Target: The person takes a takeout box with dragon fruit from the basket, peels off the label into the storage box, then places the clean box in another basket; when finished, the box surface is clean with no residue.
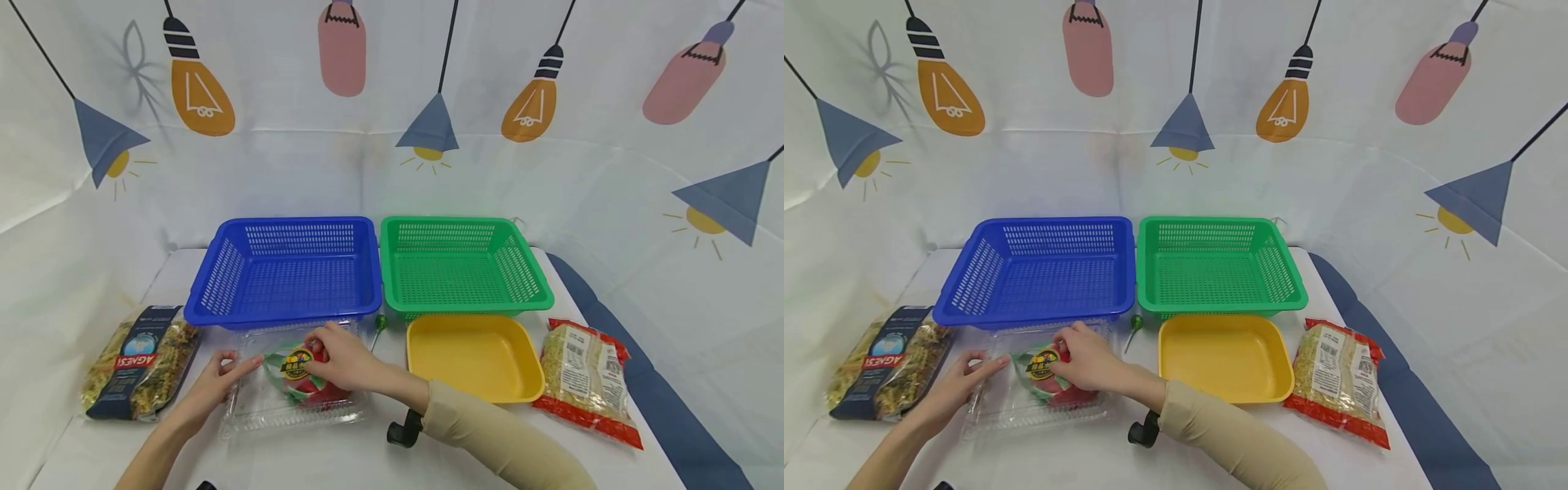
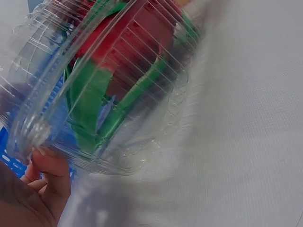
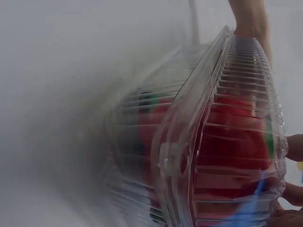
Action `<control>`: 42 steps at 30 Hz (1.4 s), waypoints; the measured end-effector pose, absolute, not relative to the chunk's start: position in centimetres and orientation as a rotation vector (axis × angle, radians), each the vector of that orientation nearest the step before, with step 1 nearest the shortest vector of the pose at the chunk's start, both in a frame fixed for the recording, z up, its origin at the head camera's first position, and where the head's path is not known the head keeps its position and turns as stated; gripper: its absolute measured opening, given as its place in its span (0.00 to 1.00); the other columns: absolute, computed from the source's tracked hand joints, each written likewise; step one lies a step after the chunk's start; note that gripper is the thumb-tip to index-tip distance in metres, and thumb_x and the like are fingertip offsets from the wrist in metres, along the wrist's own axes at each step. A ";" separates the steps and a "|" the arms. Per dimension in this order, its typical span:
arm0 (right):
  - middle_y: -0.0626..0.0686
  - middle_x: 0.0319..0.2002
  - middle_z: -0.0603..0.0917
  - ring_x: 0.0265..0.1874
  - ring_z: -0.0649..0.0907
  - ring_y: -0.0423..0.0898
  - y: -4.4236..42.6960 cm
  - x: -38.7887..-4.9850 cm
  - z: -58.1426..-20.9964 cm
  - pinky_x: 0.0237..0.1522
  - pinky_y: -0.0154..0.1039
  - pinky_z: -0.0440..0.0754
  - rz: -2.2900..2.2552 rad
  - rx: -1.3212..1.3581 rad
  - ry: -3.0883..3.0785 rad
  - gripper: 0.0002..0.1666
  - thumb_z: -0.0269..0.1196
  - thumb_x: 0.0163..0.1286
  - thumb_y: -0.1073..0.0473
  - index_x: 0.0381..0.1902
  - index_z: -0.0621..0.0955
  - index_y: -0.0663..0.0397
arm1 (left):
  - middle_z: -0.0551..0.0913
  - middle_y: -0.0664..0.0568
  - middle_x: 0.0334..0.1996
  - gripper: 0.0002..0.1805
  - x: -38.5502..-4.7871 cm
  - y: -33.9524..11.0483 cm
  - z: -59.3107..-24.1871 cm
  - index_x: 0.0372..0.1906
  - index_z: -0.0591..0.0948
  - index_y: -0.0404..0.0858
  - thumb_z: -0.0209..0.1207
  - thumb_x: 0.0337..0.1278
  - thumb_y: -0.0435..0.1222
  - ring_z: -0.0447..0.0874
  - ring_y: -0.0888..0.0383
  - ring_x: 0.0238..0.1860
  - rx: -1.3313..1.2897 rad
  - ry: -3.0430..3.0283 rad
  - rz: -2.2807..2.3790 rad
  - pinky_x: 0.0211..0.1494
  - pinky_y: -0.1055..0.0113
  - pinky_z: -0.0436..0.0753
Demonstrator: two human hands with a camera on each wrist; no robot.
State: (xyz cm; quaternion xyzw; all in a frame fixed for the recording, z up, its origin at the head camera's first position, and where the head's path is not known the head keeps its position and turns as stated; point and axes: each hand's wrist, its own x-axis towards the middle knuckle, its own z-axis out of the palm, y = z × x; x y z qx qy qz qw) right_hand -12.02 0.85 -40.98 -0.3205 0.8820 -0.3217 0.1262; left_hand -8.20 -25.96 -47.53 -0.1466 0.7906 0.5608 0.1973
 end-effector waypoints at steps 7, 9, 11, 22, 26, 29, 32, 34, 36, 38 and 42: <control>0.42 0.32 0.74 0.30 0.70 0.34 -0.1 -12.3 -41.1 0.34 0.25 0.68 -0.927 -0.891 2.567 0.13 0.67 0.68 0.54 0.47 0.81 0.53 | 0.66 0.57 0.31 0.34 -8.1 -25.8 -47.5 0.57 0.52 0.35 0.56 0.69 0.54 0.63 0.63 0.30 -0.412 2.227 1.571 0.32 0.66 0.67; 0.42 0.32 0.75 0.30 0.71 0.33 -0.2 -12.4 -41.1 0.34 0.25 0.69 -0.956 -0.871 2.556 0.12 0.67 0.68 0.55 0.46 0.81 0.53 | 0.66 0.57 0.31 0.34 -8.0 -25.7 -47.4 0.57 0.52 0.35 0.56 0.69 0.54 0.63 0.63 0.30 -0.413 2.231 1.573 0.32 0.66 0.67; 0.42 0.32 0.76 0.30 0.73 0.32 -0.2 -12.4 -41.1 0.34 0.24 0.71 -0.980 -0.854 2.544 0.11 0.67 0.68 0.57 0.46 0.82 0.53 | 0.66 0.57 0.31 0.34 -8.0 -25.7 -47.3 0.57 0.52 0.35 0.57 0.69 0.54 0.63 0.63 0.30 -0.412 2.234 1.576 0.32 0.66 0.67; 0.43 0.29 0.81 0.27 0.76 0.31 -0.2 -12.5 -41.2 0.31 0.25 0.75 -1.114 -0.747 2.464 0.08 0.67 0.68 0.59 0.43 0.84 0.56 | 0.70 0.56 0.35 0.34 -8.1 -25.8 -47.6 0.57 0.52 0.36 0.56 0.69 0.55 0.65 0.62 0.32 -0.422 2.230 1.561 0.33 0.66 0.68; 0.44 0.28 0.83 0.26 0.76 0.31 -0.3 -12.6 -41.1 0.30 0.25 0.75 -1.118 -0.750 2.463 0.07 0.67 0.68 0.59 0.40 0.85 0.57 | 0.71 0.54 0.37 0.35 -8.1 -25.9 -47.6 0.58 0.52 0.36 0.55 0.69 0.55 0.66 0.62 0.34 -0.416 2.227 1.550 0.34 0.65 0.69; 0.43 0.28 0.83 0.25 0.76 0.30 -0.3 -12.6 -41.1 0.30 0.24 0.75 -1.097 -0.771 2.490 0.07 0.66 0.69 0.57 0.38 0.86 0.56 | 0.73 0.51 0.42 0.36 -8.0 -25.8 -47.4 0.59 0.52 0.34 0.55 0.69 0.56 0.67 0.61 0.37 -0.419 2.229 1.534 0.36 0.65 0.69; 0.42 0.27 0.83 0.25 0.76 0.31 -0.2 -12.5 -41.1 0.29 0.24 0.74 -1.090 -0.778 2.505 0.08 0.65 0.70 0.56 0.37 0.86 0.54 | 0.74 0.49 0.46 0.37 -8.1 -25.7 -47.3 0.60 0.52 0.34 0.55 0.69 0.56 0.67 0.60 0.39 -0.424 2.228 1.525 0.37 0.64 0.70; 0.42 0.27 0.81 0.24 0.75 0.31 -0.2 -12.5 -41.1 0.28 0.25 0.73 -1.090 -0.783 2.509 0.08 0.65 0.71 0.56 0.36 0.86 0.53 | 0.73 0.49 0.46 0.37 -8.1 -25.7 -47.2 0.60 0.52 0.34 0.55 0.69 0.56 0.67 0.60 0.39 -0.423 2.225 1.523 0.37 0.64 0.70; 0.42 0.27 0.81 0.24 0.74 0.32 -0.1 -12.5 -41.1 0.28 0.25 0.72 -1.102 -0.787 2.502 0.08 0.64 0.71 0.56 0.36 0.85 0.53 | 0.73 0.49 0.46 0.37 -8.1 -25.7 -47.2 0.60 0.52 0.34 0.55 0.69 0.56 0.67 0.60 0.39 -0.422 2.224 1.521 0.37 0.64 0.70; 0.41 0.27 0.80 0.24 0.73 0.32 0.0 -12.4 -41.1 0.27 0.25 0.71 -1.119 -0.788 2.494 0.08 0.64 0.72 0.56 0.36 0.85 0.53 | 0.73 0.50 0.44 0.37 -8.2 -25.7 -47.2 0.60 0.51 0.34 0.55 0.69 0.56 0.67 0.60 0.38 -0.420 2.219 1.522 0.37 0.64 0.69; 0.41 0.27 0.79 0.25 0.72 0.31 0.2 -12.4 -41.1 0.28 0.25 0.71 -1.170 -0.788 2.468 0.07 0.64 0.71 0.56 0.35 0.84 0.53 | 0.72 0.52 0.42 0.37 -8.2 -25.8 -47.3 0.61 0.51 0.34 0.55 0.69 0.56 0.67 0.61 0.37 -0.416 2.218 1.524 0.36 0.64 0.69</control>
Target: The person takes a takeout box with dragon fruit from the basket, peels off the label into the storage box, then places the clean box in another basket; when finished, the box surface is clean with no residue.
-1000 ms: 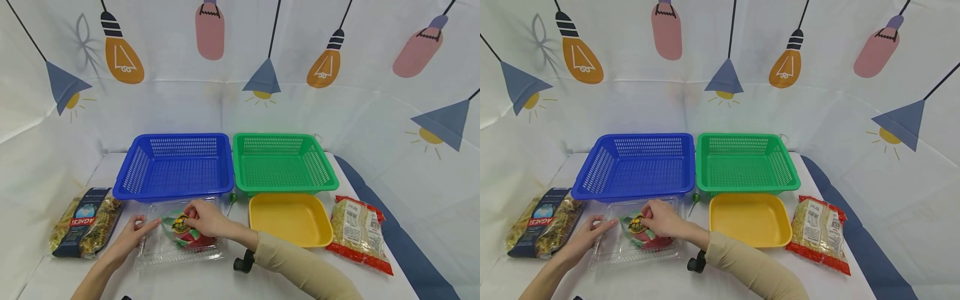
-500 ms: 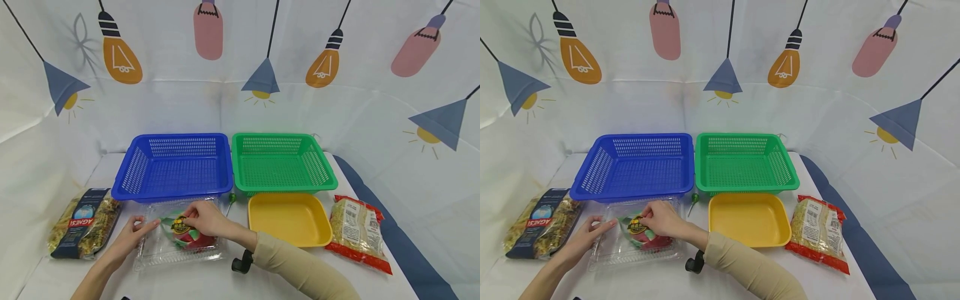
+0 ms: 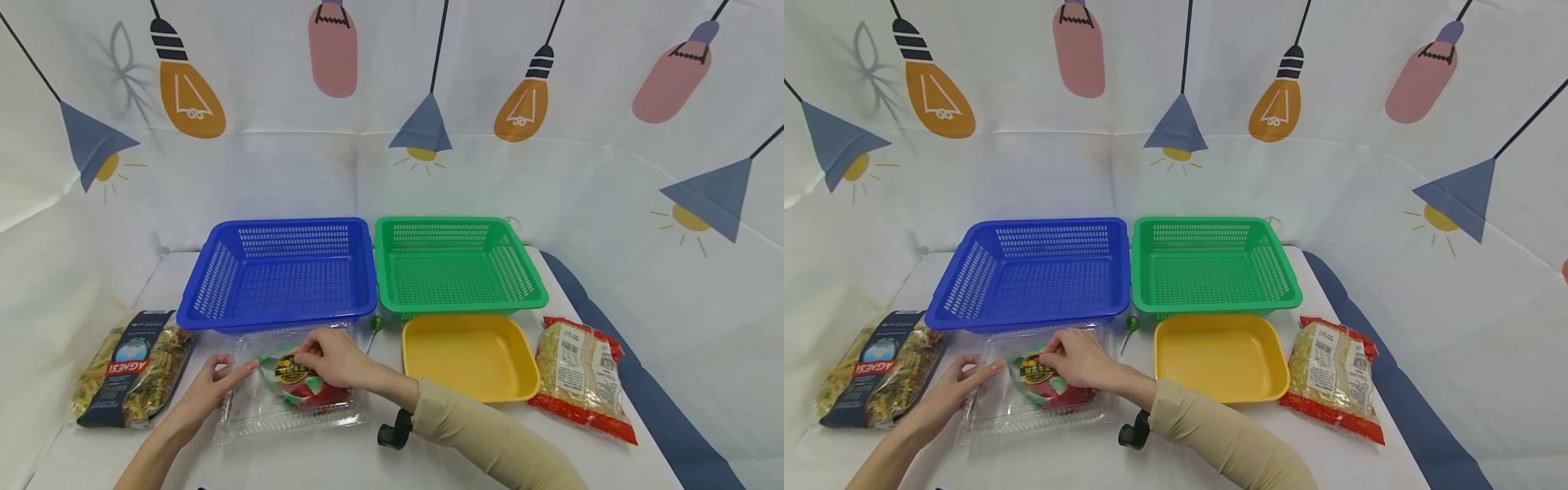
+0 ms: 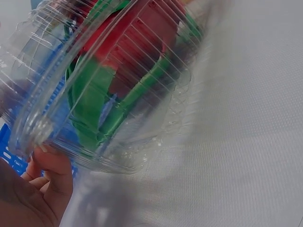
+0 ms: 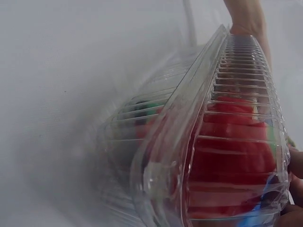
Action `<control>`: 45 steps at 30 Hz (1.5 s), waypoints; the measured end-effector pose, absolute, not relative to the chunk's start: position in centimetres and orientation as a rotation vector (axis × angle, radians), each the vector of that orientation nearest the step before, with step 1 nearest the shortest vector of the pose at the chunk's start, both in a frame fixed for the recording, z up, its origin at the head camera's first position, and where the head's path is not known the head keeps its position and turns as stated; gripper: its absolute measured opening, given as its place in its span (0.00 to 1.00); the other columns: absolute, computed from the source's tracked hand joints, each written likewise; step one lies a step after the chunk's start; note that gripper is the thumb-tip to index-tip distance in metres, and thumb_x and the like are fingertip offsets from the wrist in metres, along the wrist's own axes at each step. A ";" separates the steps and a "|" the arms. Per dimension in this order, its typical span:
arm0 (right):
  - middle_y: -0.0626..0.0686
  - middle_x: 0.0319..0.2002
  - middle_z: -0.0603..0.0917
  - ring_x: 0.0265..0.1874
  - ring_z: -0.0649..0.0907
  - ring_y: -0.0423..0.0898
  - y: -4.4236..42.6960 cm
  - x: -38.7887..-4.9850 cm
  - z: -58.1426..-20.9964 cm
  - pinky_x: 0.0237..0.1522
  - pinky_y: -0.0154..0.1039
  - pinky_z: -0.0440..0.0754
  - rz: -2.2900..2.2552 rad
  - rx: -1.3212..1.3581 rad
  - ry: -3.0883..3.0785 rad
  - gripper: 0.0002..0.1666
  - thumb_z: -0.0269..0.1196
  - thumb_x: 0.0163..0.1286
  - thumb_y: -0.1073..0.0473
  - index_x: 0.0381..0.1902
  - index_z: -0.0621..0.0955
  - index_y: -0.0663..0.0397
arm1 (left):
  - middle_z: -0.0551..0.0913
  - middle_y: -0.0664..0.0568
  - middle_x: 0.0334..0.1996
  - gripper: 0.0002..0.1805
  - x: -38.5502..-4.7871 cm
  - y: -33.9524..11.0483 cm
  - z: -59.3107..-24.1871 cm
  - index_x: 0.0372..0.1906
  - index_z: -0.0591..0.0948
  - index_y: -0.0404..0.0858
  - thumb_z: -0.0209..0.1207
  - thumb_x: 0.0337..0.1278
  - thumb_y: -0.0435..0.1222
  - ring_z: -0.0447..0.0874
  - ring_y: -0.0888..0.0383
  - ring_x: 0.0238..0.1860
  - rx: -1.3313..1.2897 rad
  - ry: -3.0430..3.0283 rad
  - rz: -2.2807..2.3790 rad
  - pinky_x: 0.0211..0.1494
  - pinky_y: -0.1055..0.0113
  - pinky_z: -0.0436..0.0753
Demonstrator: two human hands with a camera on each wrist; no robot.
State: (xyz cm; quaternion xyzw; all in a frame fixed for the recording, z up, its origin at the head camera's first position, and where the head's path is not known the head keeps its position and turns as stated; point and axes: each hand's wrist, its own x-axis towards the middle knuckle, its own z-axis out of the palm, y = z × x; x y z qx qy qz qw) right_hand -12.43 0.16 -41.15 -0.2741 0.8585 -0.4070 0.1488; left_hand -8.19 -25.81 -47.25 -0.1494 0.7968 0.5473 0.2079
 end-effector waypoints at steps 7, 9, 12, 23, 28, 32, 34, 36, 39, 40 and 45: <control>0.43 0.31 0.80 0.28 0.74 0.32 0.2 -12.5 -41.3 0.31 0.26 0.74 -1.252 -0.725 2.413 0.07 0.65 0.71 0.56 0.36 0.84 0.54 | 0.71 0.52 0.41 0.37 -8.2 -25.9 -47.4 0.60 0.51 0.35 0.55 0.69 0.56 0.66 0.61 0.35 -0.414 2.224 1.524 0.35 0.65 0.69; 0.44 0.32 0.81 0.29 0.75 0.32 0.3 -12.4 -41.3 0.33 0.26 0.75 -1.285 -0.686 2.388 0.07 0.64 0.72 0.57 0.37 0.84 0.54 | 0.71 0.52 0.41 0.36 -8.2 -26.0 -47.4 0.60 0.51 0.36 0.55 0.69 0.56 0.66 0.62 0.35 -0.417 2.225 1.521 0.35 0.65 0.69; 0.44 0.33 0.82 0.30 0.77 0.32 0.6 -12.4 -41.3 0.35 0.27 0.77 -1.331 -0.654 2.359 0.07 0.63 0.72 0.57 0.38 0.84 0.54 | 0.71 0.52 0.42 0.37 -8.2 -26.0 -47.5 0.61 0.51 0.34 0.54 0.69 0.56 0.66 0.61 0.36 -0.411 2.228 1.513 0.36 0.64 0.69; 0.45 0.34 0.83 0.31 0.78 0.34 3.0 -12.1 -41.2 0.37 0.28 0.78 -1.419 -0.669 2.372 0.05 0.65 0.71 0.57 0.39 0.83 0.52 | 0.69 0.56 0.36 0.33 -8.1 -26.0 -47.8 0.58 0.52 0.36 0.55 0.70 0.53 0.65 0.63 0.32 -0.383 2.222 1.556 0.33 0.65 0.69; 0.54 0.35 0.86 0.30 0.80 0.36 4.8 -12.4 -40.8 0.36 0.29 0.80 -1.504 -0.754 2.353 0.09 0.66 0.70 0.61 0.44 0.80 0.59 | 0.69 0.56 0.35 0.32 -8.1 -26.0 -47.5 0.58 0.52 0.37 0.54 0.71 0.53 0.65 0.64 0.32 -0.383 2.228 1.552 0.33 0.66 0.69; 0.56 0.34 0.85 0.29 0.81 0.39 6.4 -12.8 -40.7 0.35 0.30 0.81 -1.522 -0.820 2.344 0.08 0.65 0.70 0.63 0.43 0.79 0.60 | 0.69 0.56 0.35 0.32 -8.1 -26.1 -47.5 0.58 0.52 0.37 0.54 0.71 0.53 0.65 0.64 0.32 -0.377 2.227 1.543 0.33 0.66 0.69; 0.56 0.34 0.85 0.28 0.82 0.43 7.1 -13.0 -40.6 0.34 0.31 0.82 -1.508 -0.843 2.352 0.06 0.65 0.70 0.63 0.41 0.80 0.60 | 0.69 0.56 0.36 0.31 -8.0 -26.1 -47.5 0.58 0.52 0.37 0.54 0.71 0.53 0.66 0.63 0.33 -0.378 2.225 1.539 0.34 0.65 0.69; 0.56 0.33 0.85 0.27 0.83 0.47 7.8 -13.2 -40.6 0.33 0.34 0.84 -1.502 -0.843 2.351 0.04 0.64 0.70 0.65 0.41 0.80 0.59 | 0.69 0.56 0.36 0.32 -8.0 -26.1 -47.5 0.58 0.52 0.37 0.53 0.71 0.53 0.66 0.63 0.33 -0.383 2.221 1.534 0.34 0.65 0.69; 0.58 0.33 0.85 0.26 0.83 0.48 8.8 -13.5 -40.4 0.31 0.36 0.85 -1.522 -0.816 2.345 0.05 0.64 0.70 0.66 0.42 0.78 0.60 | 0.69 0.56 0.37 0.33 -8.1 -26.2 -47.5 0.58 0.51 0.37 0.53 0.71 0.55 0.66 0.63 0.34 -0.392 2.219 1.527 0.34 0.65 0.69; 0.58 0.32 0.85 0.25 0.83 0.47 9.1 -13.5 -40.3 0.30 0.37 0.85 -1.528 -0.799 2.342 0.06 0.64 0.70 0.66 0.42 0.78 0.60 | 0.69 0.55 0.37 0.33 -8.1 -26.2 -47.5 0.58 0.51 0.37 0.53 0.71 0.55 0.66 0.63 0.34 -0.393 2.220 1.524 0.34 0.65 0.69; 0.62 0.33 0.84 0.24 0.83 0.42 10.7 -13.8 -40.1 0.30 0.35 0.84 -1.542 -0.722 2.329 0.07 0.61 0.72 0.67 0.45 0.74 0.60 | 0.68 0.56 0.37 0.34 -8.2 -26.2 -47.4 0.59 0.51 0.37 0.53 0.70 0.55 0.65 0.63 0.33 -0.396 2.219 1.520 0.33 0.65 0.69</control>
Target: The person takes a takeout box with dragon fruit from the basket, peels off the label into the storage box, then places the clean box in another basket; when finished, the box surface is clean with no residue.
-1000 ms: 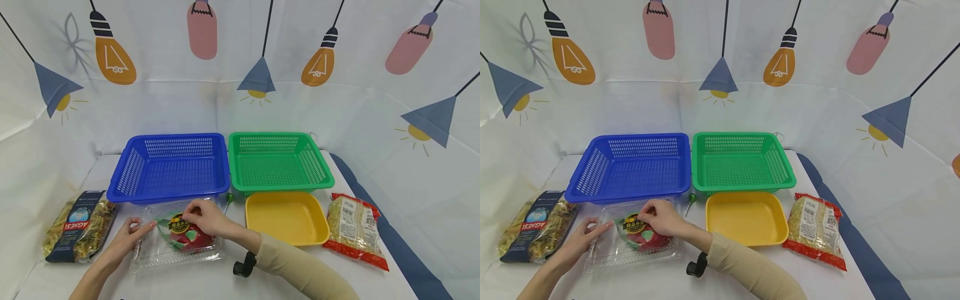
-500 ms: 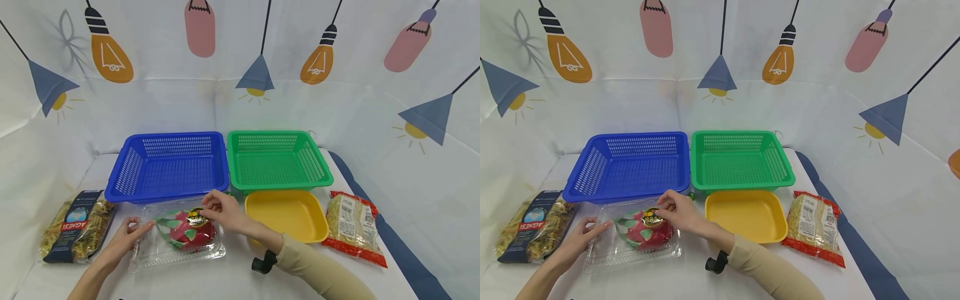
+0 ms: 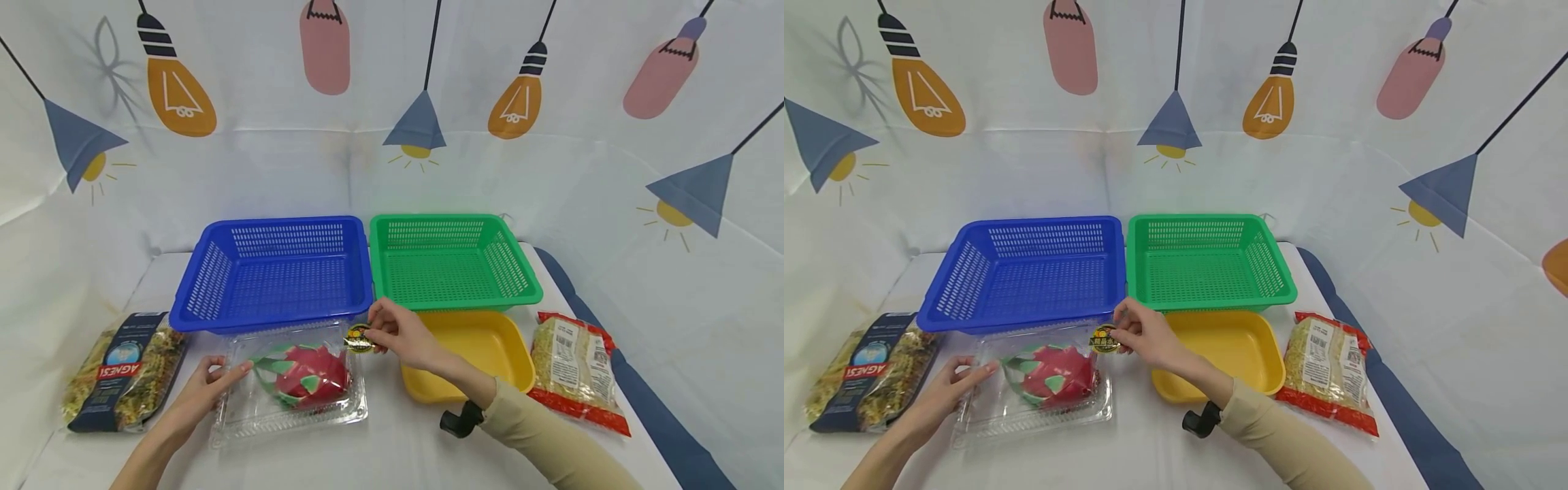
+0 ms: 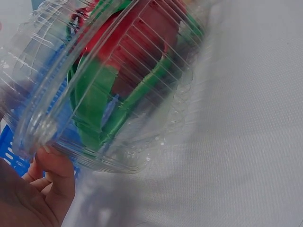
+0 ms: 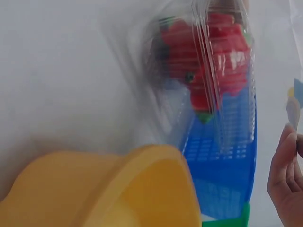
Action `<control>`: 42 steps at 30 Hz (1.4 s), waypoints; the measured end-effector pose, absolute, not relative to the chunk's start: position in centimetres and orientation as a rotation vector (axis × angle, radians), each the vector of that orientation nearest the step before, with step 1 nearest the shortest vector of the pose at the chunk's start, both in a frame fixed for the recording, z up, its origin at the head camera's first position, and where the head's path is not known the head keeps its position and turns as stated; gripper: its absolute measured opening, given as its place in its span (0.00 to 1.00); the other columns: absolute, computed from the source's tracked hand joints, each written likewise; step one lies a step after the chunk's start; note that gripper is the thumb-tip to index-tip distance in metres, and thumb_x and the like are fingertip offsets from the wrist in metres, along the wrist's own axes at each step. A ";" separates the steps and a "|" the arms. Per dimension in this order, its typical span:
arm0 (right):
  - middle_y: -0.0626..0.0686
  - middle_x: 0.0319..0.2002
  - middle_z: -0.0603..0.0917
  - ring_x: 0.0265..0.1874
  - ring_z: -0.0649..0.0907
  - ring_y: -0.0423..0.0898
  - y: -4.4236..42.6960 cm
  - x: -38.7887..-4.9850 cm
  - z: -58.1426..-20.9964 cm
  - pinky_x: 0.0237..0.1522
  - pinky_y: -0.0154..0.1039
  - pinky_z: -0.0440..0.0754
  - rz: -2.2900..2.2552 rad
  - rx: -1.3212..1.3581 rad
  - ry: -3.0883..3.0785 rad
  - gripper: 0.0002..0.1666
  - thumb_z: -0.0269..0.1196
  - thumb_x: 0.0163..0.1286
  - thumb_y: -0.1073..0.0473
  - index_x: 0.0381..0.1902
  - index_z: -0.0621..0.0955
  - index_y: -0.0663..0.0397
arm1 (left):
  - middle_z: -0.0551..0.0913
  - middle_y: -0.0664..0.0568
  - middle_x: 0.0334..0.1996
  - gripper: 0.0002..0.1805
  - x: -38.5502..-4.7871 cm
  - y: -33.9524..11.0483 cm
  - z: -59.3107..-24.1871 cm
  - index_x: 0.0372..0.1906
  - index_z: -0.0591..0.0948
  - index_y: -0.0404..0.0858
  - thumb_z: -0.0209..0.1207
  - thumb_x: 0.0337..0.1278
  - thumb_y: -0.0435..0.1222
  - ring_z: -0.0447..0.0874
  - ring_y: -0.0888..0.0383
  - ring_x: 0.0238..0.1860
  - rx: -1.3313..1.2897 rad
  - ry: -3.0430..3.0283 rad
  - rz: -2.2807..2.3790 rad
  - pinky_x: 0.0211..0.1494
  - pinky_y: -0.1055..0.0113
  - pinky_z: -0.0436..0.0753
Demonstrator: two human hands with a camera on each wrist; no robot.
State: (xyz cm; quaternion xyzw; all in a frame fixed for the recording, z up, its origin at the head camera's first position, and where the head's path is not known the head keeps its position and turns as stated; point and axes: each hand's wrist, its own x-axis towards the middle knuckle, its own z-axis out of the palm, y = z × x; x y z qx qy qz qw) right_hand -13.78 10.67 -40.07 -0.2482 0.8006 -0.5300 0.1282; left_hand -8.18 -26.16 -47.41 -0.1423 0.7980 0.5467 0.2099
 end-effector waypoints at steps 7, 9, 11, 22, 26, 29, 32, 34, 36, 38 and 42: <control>0.67 0.38 0.85 0.27 0.84 0.51 12.5 -14.3 -40.2 0.33 0.45 0.87 -1.519 -0.705 2.341 0.03 0.61 0.71 0.69 0.42 0.79 0.64 | 0.69 0.55 0.37 0.34 -8.2 -26.2 -47.4 0.59 0.51 0.37 0.53 0.70 0.55 0.65 0.63 0.34 -0.401 2.218 1.513 0.34 0.65 0.69; 0.65 0.38 0.86 0.29 0.85 0.56 13.1 -14.4 -40.2 0.35 0.50 0.87 -1.501 -0.698 2.348 0.05 0.62 0.71 0.68 0.43 0.82 0.64 | 0.69 0.55 0.37 0.34 -8.2 -26.2 -47.4 0.59 0.51 0.37 0.53 0.71 0.55 0.65 0.62 0.34 -0.402 2.215 1.507 0.34 0.65 0.69; 0.63 0.37 0.86 0.31 0.86 0.58 13.7 -14.5 -40.2 0.37 0.54 0.86 -1.481 -0.687 2.361 0.07 0.63 0.70 0.67 0.44 0.83 0.63 | 0.70 0.54 0.38 0.34 -8.2 -26.2 -47.3 0.59 0.51 0.36 0.53 0.71 0.55 0.66 0.62 0.34 -0.402 2.212 1.505 0.34 0.65 0.69; 0.51 0.34 0.86 0.34 0.84 0.49 17.5 -16.1 -40.3 0.41 0.40 0.84 -1.308 -0.656 2.317 0.12 0.70 0.65 0.61 0.47 0.86 0.51 | 0.67 0.55 0.34 0.33 -8.0 -26.3 -47.3 0.59 0.51 0.36 0.53 0.71 0.54 0.65 0.62 0.31 -0.397 2.216 1.517 0.32 0.65 0.68; 0.52 0.37 0.87 0.36 0.85 0.49 18.8 -16.6 -40.4 0.42 0.39 0.84 -1.277 -0.654 2.293 0.12 0.69 0.66 0.62 0.48 0.86 0.53 | 0.67 0.56 0.33 0.33 -8.1 -26.3 -47.3 0.58 0.51 0.36 0.53 0.71 0.54 0.64 0.62 0.31 -0.402 2.222 1.511 0.32 0.65 0.68; 0.53 0.40 0.87 0.37 0.85 0.51 19.5 -16.8 -40.4 0.43 0.42 0.85 -1.249 -0.666 2.282 0.11 0.67 0.67 0.64 0.48 0.86 0.55 | 0.66 0.55 0.34 0.33 -8.1 -26.3 -47.4 0.59 0.51 0.36 0.53 0.71 0.54 0.64 0.62 0.32 -0.402 2.225 1.505 0.33 0.65 0.68; 0.54 0.41 0.88 0.36 0.85 0.54 20.0 -17.0 -40.5 0.43 0.47 0.86 -1.203 -0.692 2.270 0.10 0.66 0.68 0.64 0.47 0.86 0.58 | 0.68 0.54 0.37 0.35 -8.1 -26.4 -47.4 0.60 0.51 0.35 0.53 0.71 0.55 0.65 0.61 0.34 -0.407 2.230 1.492 0.34 0.65 0.69; 0.56 0.39 0.88 0.35 0.85 0.56 20.2 -17.1 -40.6 0.42 0.50 0.85 -1.165 -0.716 2.269 0.10 0.65 0.68 0.65 0.46 0.86 0.59 | 0.68 0.53 0.38 0.35 -8.0 -26.4 -47.3 0.60 0.51 0.35 0.53 0.71 0.56 0.65 0.61 0.35 -0.407 2.231 1.491 0.35 0.65 0.69; 0.58 0.36 0.88 0.34 0.85 0.58 20.4 -17.3 -40.8 0.41 0.50 0.85 -1.118 -0.742 2.274 0.09 0.65 0.68 0.66 0.45 0.87 0.60 | 0.68 0.53 0.38 0.35 -8.0 -26.3 -47.3 0.60 0.51 0.35 0.53 0.71 0.56 0.65 0.61 0.35 -0.405 2.233 1.493 0.34 0.65 0.69; 0.59 0.33 0.88 0.32 0.84 0.59 20.7 -17.6 -41.0 0.38 0.46 0.85 -1.069 -0.771 2.281 0.09 0.64 0.69 0.67 0.45 0.86 0.61 | 0.67 0.54 0.35 0.34 -8.0 -26.3 -47.2 0.59 0.51 0.36 0.53 0.71 0.55 0.65 0.61 0.33 -0.408 2.225 1.502 0.33 0.65 0.69; 0.60 0.30 0.86 0.30 0.81 0.63 21.1 -18.1 -41.5 0.33 0.35 0.79 -0.994 -0.815 2.284 0.10 0.62 0.69 0.69 0.46 0.85 0.62 | 0.66 0.56 0.32 0.33 -8.0 -26.1 -47.2 0.58 0.51 0.37 0.54 0.71 0.54 0.64 0.62 0.29 -0.404 2.221 1.520 0.31 0.65 0.69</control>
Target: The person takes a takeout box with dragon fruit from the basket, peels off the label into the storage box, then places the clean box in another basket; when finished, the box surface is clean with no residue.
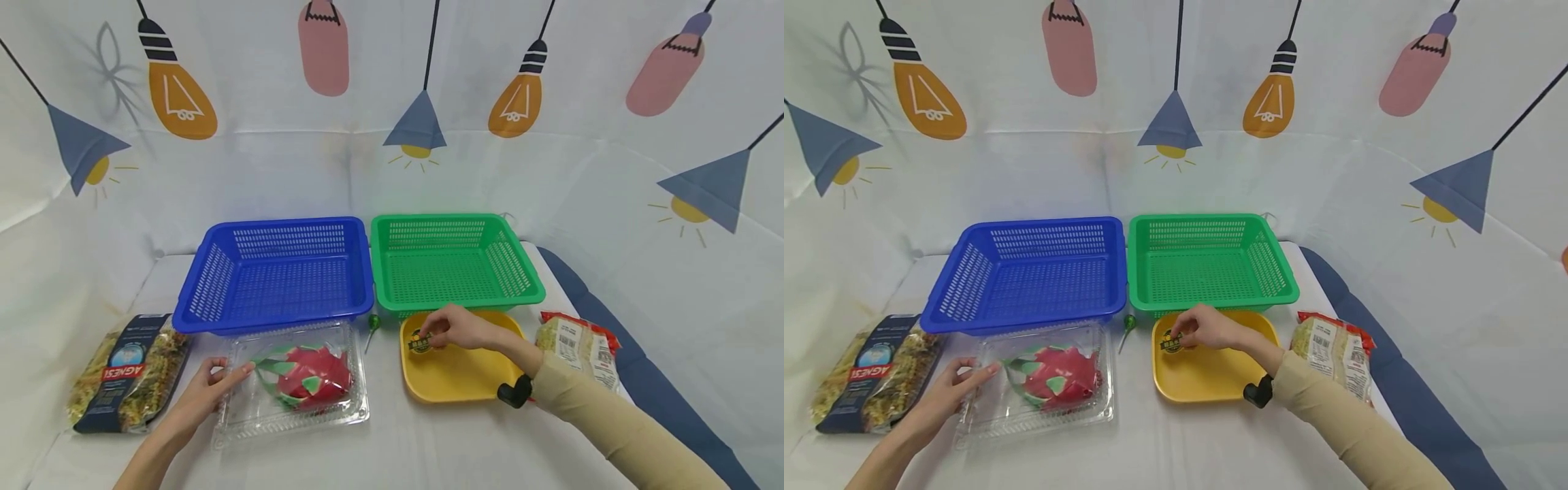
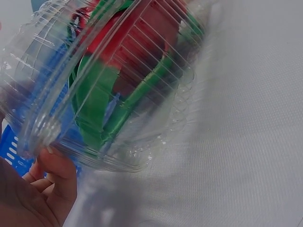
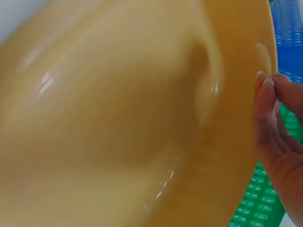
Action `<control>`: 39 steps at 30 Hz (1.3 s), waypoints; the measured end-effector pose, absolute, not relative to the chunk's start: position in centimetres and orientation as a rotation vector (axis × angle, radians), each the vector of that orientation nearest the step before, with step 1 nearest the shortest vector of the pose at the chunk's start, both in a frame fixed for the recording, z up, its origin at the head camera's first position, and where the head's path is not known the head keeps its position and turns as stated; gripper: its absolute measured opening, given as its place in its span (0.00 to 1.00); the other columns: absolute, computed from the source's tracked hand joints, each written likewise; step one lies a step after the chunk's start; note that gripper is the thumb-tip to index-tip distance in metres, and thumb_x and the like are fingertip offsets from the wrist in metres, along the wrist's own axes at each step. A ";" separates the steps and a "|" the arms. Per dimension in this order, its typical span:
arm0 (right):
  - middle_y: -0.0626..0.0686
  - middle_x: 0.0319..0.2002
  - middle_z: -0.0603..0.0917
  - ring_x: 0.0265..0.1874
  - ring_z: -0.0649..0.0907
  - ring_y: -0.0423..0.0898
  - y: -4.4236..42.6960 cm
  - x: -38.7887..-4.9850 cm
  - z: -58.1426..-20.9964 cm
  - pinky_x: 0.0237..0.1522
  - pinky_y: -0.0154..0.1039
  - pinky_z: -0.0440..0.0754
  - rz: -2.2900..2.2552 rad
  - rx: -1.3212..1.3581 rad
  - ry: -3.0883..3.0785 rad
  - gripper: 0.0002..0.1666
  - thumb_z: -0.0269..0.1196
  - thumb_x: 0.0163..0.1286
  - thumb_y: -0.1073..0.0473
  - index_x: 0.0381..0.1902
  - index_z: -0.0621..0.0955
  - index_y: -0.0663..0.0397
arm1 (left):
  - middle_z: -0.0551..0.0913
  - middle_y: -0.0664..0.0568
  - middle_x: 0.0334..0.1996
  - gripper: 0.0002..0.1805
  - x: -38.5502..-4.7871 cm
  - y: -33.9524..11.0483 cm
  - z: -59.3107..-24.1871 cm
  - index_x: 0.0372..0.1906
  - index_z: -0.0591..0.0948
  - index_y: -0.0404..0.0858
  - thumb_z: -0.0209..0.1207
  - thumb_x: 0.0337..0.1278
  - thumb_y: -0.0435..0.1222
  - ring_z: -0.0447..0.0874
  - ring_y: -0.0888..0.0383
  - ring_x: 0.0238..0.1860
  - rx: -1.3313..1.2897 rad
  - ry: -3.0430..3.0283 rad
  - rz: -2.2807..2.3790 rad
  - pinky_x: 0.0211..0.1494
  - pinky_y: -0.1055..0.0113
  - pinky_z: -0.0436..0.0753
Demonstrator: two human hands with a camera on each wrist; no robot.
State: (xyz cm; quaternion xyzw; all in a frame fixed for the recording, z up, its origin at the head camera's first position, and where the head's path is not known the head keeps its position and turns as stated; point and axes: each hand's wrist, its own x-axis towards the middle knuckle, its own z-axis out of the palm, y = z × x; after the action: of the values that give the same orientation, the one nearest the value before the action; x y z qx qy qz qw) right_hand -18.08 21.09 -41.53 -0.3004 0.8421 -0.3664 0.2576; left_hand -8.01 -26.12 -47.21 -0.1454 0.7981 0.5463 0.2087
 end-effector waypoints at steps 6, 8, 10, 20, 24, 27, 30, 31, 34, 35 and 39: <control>0.57 0.29 0.86 0.27 0.81 0.54 20.9 -18.6 -41.9 0.30 0.32 0.76 -0.882 -0.825 2.286 0.10 0.61 0.69 0.70 0.45 0.85 0.61 | 0.66 0.56 0.31 0.33 -8.1 -25.9 -47.2 0.59 0.52 0.36 0.55 0.70 0.54 0.64 0.63 0.28 -0.408 2.232 1.529 0.30 0.66 0.68; 0.55 0.30 0.86 0.27 0.81 0.48 20.7 -18.7 -42.1 0.30 0.32 0.77 -0.826 -0.811 2.286 0.10 0.61 0.68 0.70 0.44 0.86 0.60 | 0.66 0.56 0.30 0.33 -8.1 -25.8 -47.1 0.58 0.52 0.36 0.55 0.70 0.54 0.64 0.63 0.28 -0.408 2.237 1.528 0.30 0.66 0.68; 0.53 0.30 0.86 0.27 0.80 0.43 20.5 -18.7 -42.2 0.30 0.32 0.77 -0.772 -0.796 2.284 0.10 0.61 0.67 0.70 0.44 0.86 0.59 | 0.66 0.56 0.31 0.33 -8.1 -25.7 -47.1 0.58 0.52 0.36 0.55 0.70 0.54 0.64 0.63 0.28 -0.407 2.242 1.522 0.30 0.67 0.69; 0.52 0.36 0.85 0.31 0.75 0.38 20.0 -19.3 -42.9 0.34 0.31 0.76 -0.610 -0.862 2.319 0.14 0.65 0.63 0.71 0.47 0.86 0.61 | 0.66 0.56 0.33 0.33 -8.1 -25.8 -47.5 0.58 0.52 0.37 0.55 0.70 0.54 0.63 0.63 0.29 -0.407 2.238 1.505 0.30 0.66 0.70; 0.52 0.36 0.85 0.31 0.75 0.38 20.0 -19.4 -43.3 0.35 0.31 0.75 -0.531 -0.915 2.353 0.14 0.66 0.62 0.72 0.47 0.85 0.61 | 0.66 0.56 0.32 0.33 -8.1 -26.0 -47.5 0.58 0.52 0.37 0.55 0.71 0.54 0.63 0.63 0.29 -0.407 2.237 1.500 0.30 0.66 0.70; 0.52 0.35 0.84 0.31 0.74 0.38 19.9 -19.5 -43.5 0.35 0.32 0.74 -0.478 -0.912 2.363 0.15 0.66 0.61 0.72 0.46 0.85 0.59 | 0.67 0.56 0.33 0.32 -8.1 -26.0 -47.5 0.58 0.52 0.37 0.54 0.71 0.54 0.63 0.63 0.30 -0.396 2.245 1.491 0.30 0.66 0.70; 0.51 0.33 0.82 0.30 0.73 0.38 19.7 -19.7 -43.9 0.34 0.32 0.73 -0.454 -0.904 2.358 0.14 0.66 0.61 0.72 0.45 0.85 0.59 | 0.69 0.55 0.34 0.33 -8.0 -26.1 -47.3 0.58 0.53 0.36 0.54 0.71 0.54 0.64 0.62 0.31 -0.391 2.263 1.474 0.31 0.66 0.70; 0.50 0.32 0.82 0.29 0.73 0.38 19.7 -19.7 -44.0 0.33 0.32 0.73 -0.443 -0.912 2.358 0.14 0.66 0.61 0.72 0.45 0.84 0.60 | 0.70 0.55 0.35 0.33 -8.0 -26.1 -47.3 0.59 0.53 0.36 0.54 0.71 0.54 0.65 0.62 0.32 -0.390 2.268 1.472 0.31 0.66 0.71; 0.48 0.30 0.80 0.28 0.72 0.37 19.6 -19.9 -44.3 0.32 0.31 0.72 -0.420 -0.915 2.356 0.12 0.66 0.61 0.71 0.43 0.84 0.59 | 0.71 0.55 0.36 0.33 -7.9 -26.1 -47.2 0.59 0.53 0.36 0.54 0.70 0.54 0.65 0.62 0.32 -0.388 2.278 1.469 0.32 0.66 0.72; 0.47 0.29 0.79 0.28 0.72 0.37 19.5 -20.0 -44.3 0.31 0.31 0.72 -0.412 -0.911 2.357 0.12 0.66 0.60 0.70 0.43 0.84 0.58 | 0.71 0.55 0.36 0.33 -7.9 -26.1 -47.2 0.59 0.53 0.36 0.54 0.70 0.54 0.65 0.62 0.32 -0.386 2.279 1.470 0.32 0.66 0.72; 0.45 0.27 0.75 0.26 0.70 0.37 19.2 -19.9 -44.6 0.30 0.30 0.69 -0.384 -0.901 2.364 0.10 0.66 0.61 0.69 0.40 0.81 0.55 | 0.70 0.55 0.34 0.33 -7.9 -26.0 -47.2 0.59 0.53 0.36 0.55 0.70 0.54 0.65 0.63 0.31 -0.386 2.281 1.472 0.31 0.66 0.72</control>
State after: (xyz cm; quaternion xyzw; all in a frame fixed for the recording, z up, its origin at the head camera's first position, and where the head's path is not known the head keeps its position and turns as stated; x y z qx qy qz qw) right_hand -19.91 19.16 -44.55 -0.3372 0.8849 -0.1437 0.2873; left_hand -7.86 -26.04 -47.18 -0.1380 0.8153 0.5262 0.1982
